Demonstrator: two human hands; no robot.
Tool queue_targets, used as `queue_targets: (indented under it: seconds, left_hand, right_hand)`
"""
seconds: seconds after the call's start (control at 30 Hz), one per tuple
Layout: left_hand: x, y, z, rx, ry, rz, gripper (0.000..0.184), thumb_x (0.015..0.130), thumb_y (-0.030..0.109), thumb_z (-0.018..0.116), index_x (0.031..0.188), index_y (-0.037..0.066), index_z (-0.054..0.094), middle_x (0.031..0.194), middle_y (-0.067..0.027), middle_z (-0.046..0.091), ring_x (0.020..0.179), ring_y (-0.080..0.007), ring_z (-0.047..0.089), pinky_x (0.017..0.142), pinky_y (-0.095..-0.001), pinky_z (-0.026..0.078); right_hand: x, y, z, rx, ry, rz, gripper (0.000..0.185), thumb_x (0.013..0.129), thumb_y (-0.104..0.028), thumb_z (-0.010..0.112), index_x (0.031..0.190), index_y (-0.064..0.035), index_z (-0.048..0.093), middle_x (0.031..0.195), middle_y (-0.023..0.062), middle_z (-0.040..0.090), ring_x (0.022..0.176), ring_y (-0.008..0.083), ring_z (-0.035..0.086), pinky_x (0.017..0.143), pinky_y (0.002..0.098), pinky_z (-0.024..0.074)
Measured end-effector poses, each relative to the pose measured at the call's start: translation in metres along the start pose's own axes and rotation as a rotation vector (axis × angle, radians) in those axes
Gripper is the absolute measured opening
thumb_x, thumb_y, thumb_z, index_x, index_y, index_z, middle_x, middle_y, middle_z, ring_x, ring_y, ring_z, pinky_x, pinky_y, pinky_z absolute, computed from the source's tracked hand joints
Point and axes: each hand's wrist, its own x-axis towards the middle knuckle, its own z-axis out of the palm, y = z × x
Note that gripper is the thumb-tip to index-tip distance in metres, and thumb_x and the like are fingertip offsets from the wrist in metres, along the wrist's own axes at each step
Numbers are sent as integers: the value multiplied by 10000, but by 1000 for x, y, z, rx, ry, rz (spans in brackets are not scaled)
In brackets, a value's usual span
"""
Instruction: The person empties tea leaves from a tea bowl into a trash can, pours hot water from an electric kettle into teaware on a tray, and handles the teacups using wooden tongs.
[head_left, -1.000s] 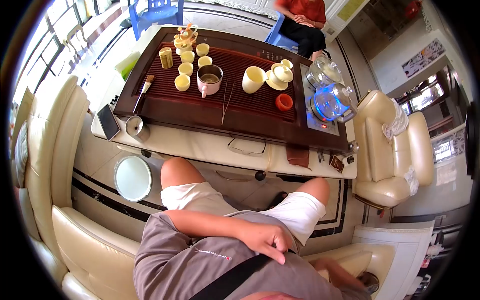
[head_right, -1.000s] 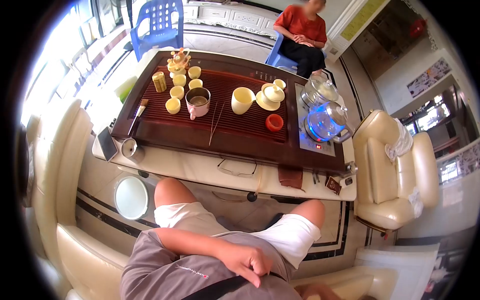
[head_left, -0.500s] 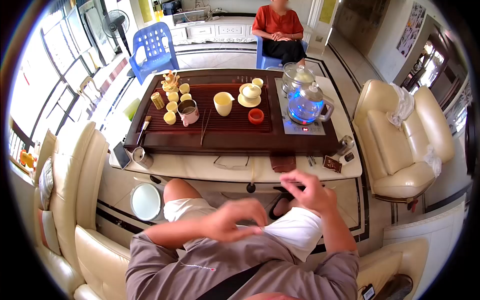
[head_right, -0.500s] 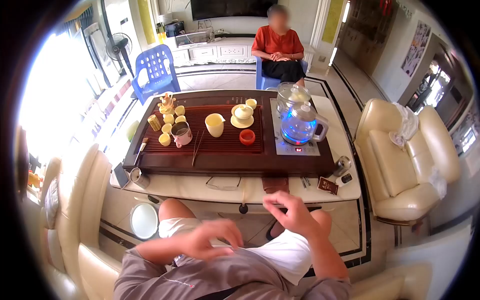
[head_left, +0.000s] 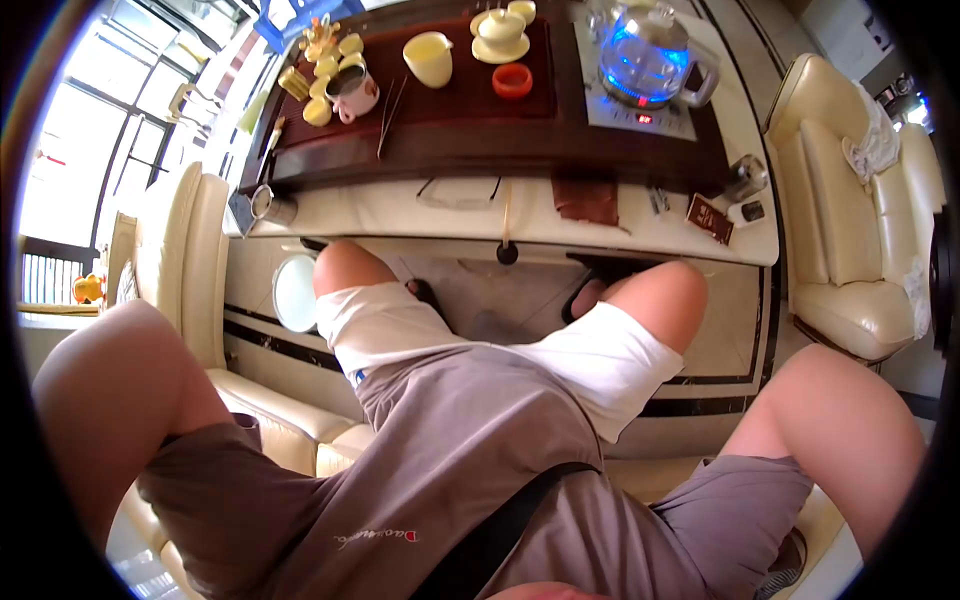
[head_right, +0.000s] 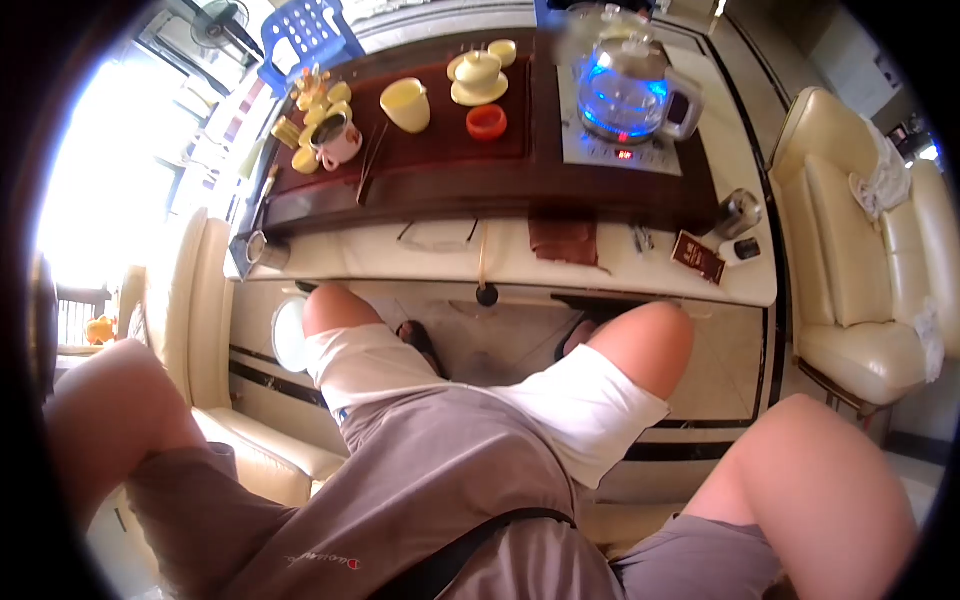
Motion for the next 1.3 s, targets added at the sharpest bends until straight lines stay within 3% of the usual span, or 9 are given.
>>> queue_targets:
  seconds: [0.3,0.73,1.03,1.13,1.17,1.2,1.23,1.27,1.3]
  left_hand:
    - [-22,-18,-4,-57,-135,6,588,927,507,524,1278,45,434,1249,-216,452,1154,-324,465,976,-457,415]
    - [-72,-61,-57,-186,-63,-41,597,925,381,571,1332,-2,362,1315,-206,378,1215,-308,390,1024,-434,369]
    - [-77,-70,-136,-324,298,-2,625,924,293,604,1369,-35,313,1361,-199,327,1258,-297,338,1057,-417,337]
    - [-132,-100,-142,-310,607,-189,638,923,264,615,1381,-46,296,1376,-197,310,1272,-293,320,1068,-412,327]
    - [-171,-124,-132,-98,646,-381,529,970,402,500,1234,-51,431,1167,-176,467,1051,-273,477,922,-391,422]
    - [-206,-147,-121,50,636,-530,507,992,435,451,1146,-43,515,1072,-160,556,942,-265,555,851,-386,464]
    - [-240,-170,-110,192,604,-680,543,1013,469,401,1057,-36,599,977,-144,645,832,-256,633,780,-381,506]
    - [-263,-184,-101,314,428,-834,403,993,351,484,1006,-24,633,956,-148,665,847,-268,639,804,-380,504]
    - [-276,-198,-84,329,405,-905,195,929,179,594,930,-4,660,921,-137,679,835,-259,645,784,-361,506]
  right_hand:
    - [-10,26,6,30,-10,-44,443,946,-305,620,1245,21,587,1158,151,645,1078,271,618,960,396,471]
    - [-5,99,18,41,-50,-25,370,976,-253,566,1211,30,602,1095,135,665,998,241,646,898,368,500]
    - [39,155,-11,-51,50,6,328,996,-218,528,1187,36,612,1051,125,679,943,221,666,856,348,520]
    - [30,221,-25,-152,186,304,317,1003,-206,516,1179,37,616,1036,121,684,924,214,672,842,341,527]
    - [16,254,-25,-191,193,491,313,1006,-202,512,1177,38,617,1031,120,686,918,212,675,837,339,529]
    - [-5,292,-23,-234,137,753,310,1008,-198,508,1174,39,618,1026,118,687,912,210,677,833,337,532]
    - [-35,335,-20,-274,66,1010,271,959,-186,607,1145,6,653,1042,98,692,904,210,676,816,335,533]
    - [-51,359,-13,-509,-127,1155,295,923,-139,659,1172,16,639,1010,126,688,903,232,677,834,349,535]
    - [-80,384,-13,-648,-217,1060,308,919,-174,663,1162,14,645,1008,136,684,913,258,675,843,354,527]
